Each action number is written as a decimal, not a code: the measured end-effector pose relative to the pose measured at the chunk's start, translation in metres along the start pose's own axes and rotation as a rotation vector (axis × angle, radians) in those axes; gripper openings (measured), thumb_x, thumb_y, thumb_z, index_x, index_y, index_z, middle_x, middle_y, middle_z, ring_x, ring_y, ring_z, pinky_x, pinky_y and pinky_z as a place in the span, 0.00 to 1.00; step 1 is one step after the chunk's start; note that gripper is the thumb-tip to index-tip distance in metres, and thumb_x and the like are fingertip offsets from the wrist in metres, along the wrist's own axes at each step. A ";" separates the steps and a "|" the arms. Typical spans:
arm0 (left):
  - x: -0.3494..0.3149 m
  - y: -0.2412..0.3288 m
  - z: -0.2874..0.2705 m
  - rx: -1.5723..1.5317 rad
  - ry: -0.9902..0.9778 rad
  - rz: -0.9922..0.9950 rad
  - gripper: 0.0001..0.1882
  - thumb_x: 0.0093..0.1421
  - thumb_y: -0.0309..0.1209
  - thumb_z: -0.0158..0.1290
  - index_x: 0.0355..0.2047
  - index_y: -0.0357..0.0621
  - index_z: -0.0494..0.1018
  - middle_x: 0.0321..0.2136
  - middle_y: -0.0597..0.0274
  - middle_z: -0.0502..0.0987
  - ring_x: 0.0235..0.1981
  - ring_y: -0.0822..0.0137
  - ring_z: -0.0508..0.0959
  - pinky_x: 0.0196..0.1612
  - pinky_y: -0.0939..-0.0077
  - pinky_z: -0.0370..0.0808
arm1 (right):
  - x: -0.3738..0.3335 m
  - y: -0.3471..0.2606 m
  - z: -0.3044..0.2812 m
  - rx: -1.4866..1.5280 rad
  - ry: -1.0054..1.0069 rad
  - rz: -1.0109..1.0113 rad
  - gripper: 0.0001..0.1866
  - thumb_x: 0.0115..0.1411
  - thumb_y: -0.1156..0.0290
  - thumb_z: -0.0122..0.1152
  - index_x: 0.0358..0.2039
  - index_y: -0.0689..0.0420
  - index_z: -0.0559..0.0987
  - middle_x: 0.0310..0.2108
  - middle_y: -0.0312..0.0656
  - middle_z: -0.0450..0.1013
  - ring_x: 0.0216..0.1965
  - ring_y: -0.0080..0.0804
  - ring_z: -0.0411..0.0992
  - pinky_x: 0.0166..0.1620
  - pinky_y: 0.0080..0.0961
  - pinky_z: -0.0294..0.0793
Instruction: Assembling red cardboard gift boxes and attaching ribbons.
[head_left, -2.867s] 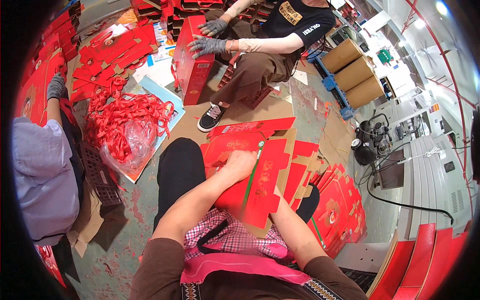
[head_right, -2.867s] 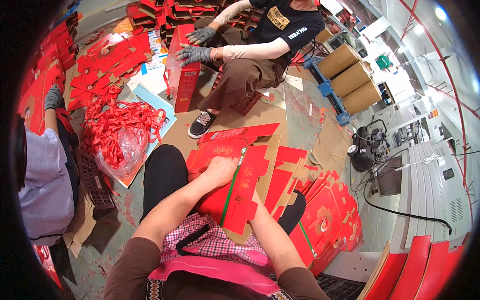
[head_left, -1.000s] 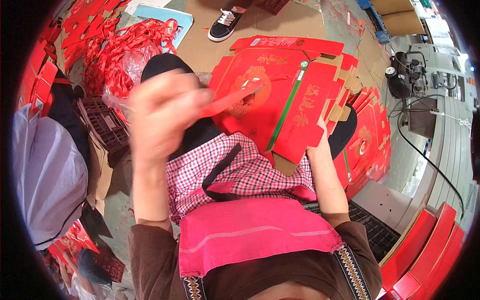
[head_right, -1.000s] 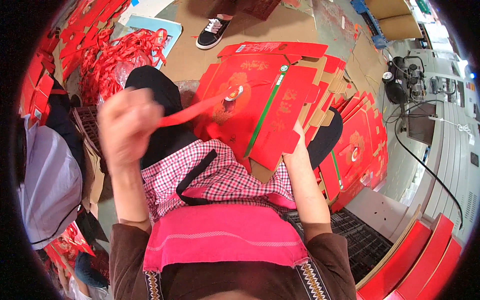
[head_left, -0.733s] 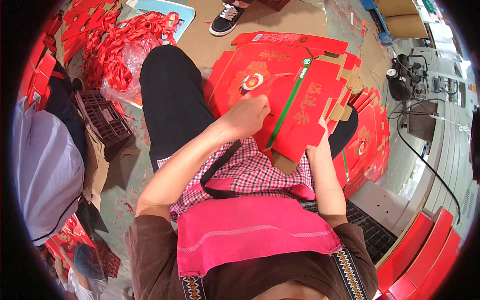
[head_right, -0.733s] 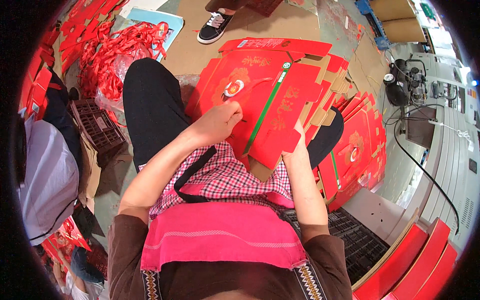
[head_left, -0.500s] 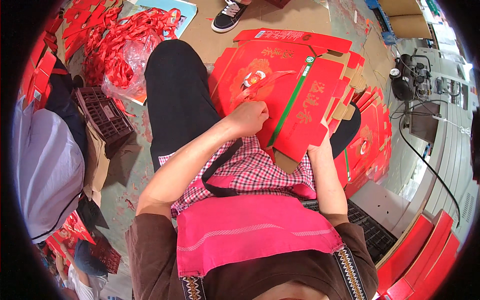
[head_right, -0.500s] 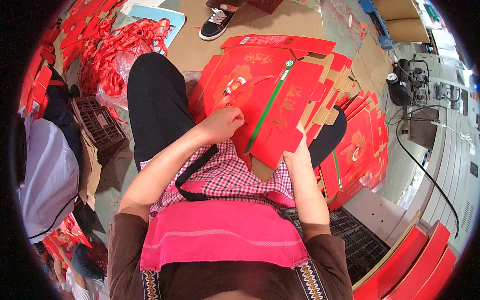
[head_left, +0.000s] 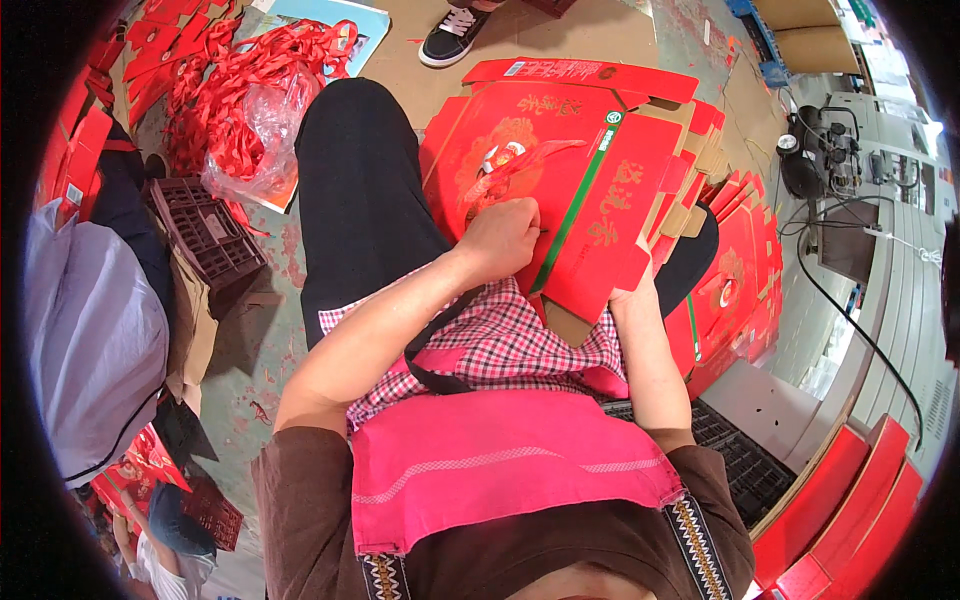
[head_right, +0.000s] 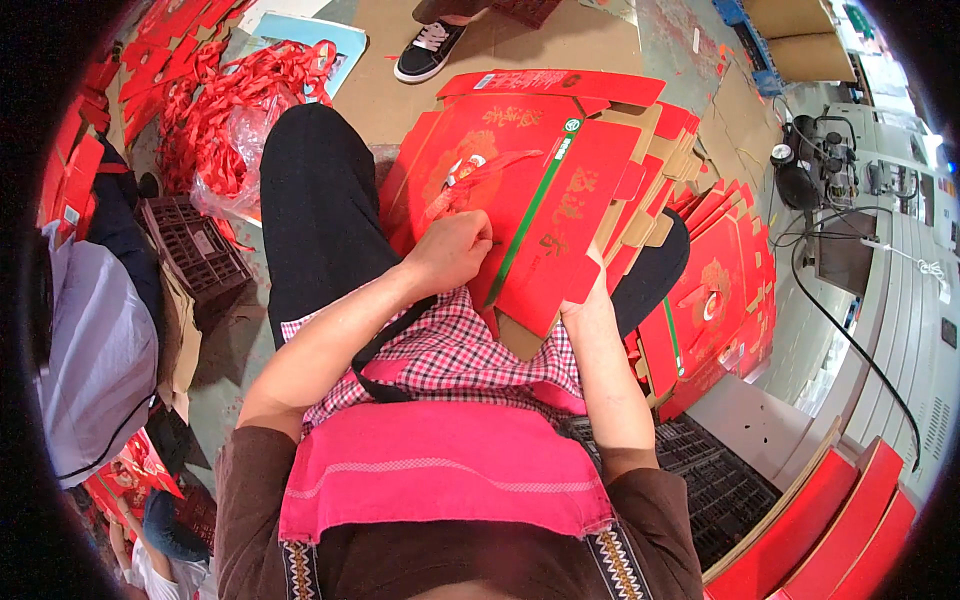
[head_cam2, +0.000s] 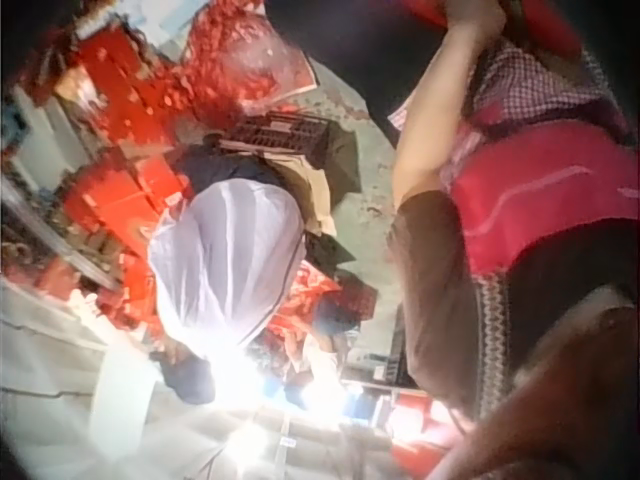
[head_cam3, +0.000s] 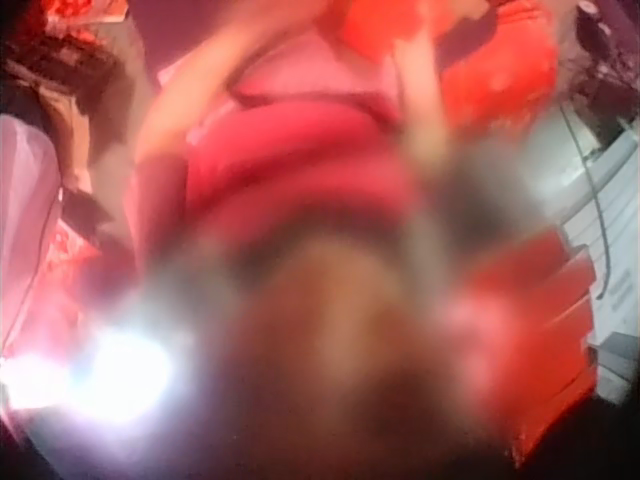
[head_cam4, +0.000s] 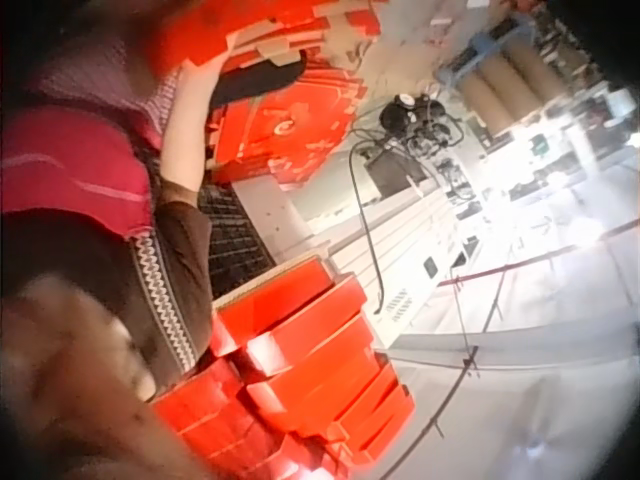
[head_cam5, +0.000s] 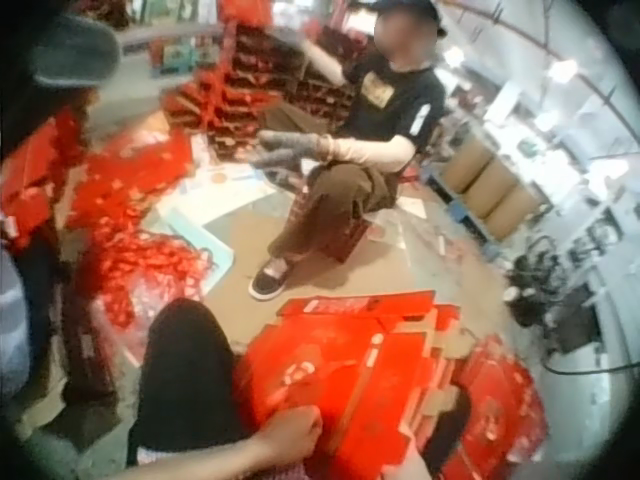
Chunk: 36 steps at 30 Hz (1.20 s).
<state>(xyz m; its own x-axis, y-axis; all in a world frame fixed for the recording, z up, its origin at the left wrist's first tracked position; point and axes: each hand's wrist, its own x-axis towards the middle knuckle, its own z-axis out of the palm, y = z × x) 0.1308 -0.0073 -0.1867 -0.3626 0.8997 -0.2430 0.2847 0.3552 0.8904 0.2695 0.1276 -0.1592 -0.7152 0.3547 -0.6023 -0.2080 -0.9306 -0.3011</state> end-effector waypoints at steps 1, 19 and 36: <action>0.000 -0.001 0.000 0.000 0.000 0.001 0.06 0.52 0.26 0.45 0.28 0.35 0.68 0.29 0.45 0.73 0.35 0.50 0.73 0.37 0.61 0.68 | 0.000 0.000 -0.001 -0.003 -0.002 0.000 0.16 0.61 0.66 0.42 0.45 0.61 0.69 0.40 0.48 0.72 0.38 0.40 0.73 0.38 0.37 0.76; -0.006 0.007 -0.001 0.438 -0.016 0.263 0.06 0.47 0.24 0.46 0.27 0.36 0.68 0.27 0.50 0.70 0.29 0.52 0.74 0.30 0.62 0.71 | 0.000 0.002 0.004 -0.083 0.031 -0.057 0.15 0.61 0.66 0.43 0.45 0.61 0.69 0.38 0.47 0.72 0.36 0.38 0.74 0.35 0.34 0.77; -0.005 0.001 0.008 0.325 0.009 0.274 0.07 0.46 0.22 0.46 0.28 0.34 0.65 0.27 0.47 0.70 0.29 0.48 0.74 0.31 0.60 0.71 | -0.006 0.018 0.031 -0.040 -0.048 0.017 0.17 0.60 0.63 0.43 0.44 0.61 0.70 0.39 0.47 0.73 0.36 0.39 0.74 0.37 0.36 0.76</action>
<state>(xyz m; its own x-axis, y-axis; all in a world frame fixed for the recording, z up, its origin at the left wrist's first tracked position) 0.1400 -0.0097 -0.1881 -0.2422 0.9702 -0.0096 0.6357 0.1662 0.7538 0.2494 0.1062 -0.1383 -0.7500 0.3329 -0.5715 -0.1693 -0.9320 -0.3206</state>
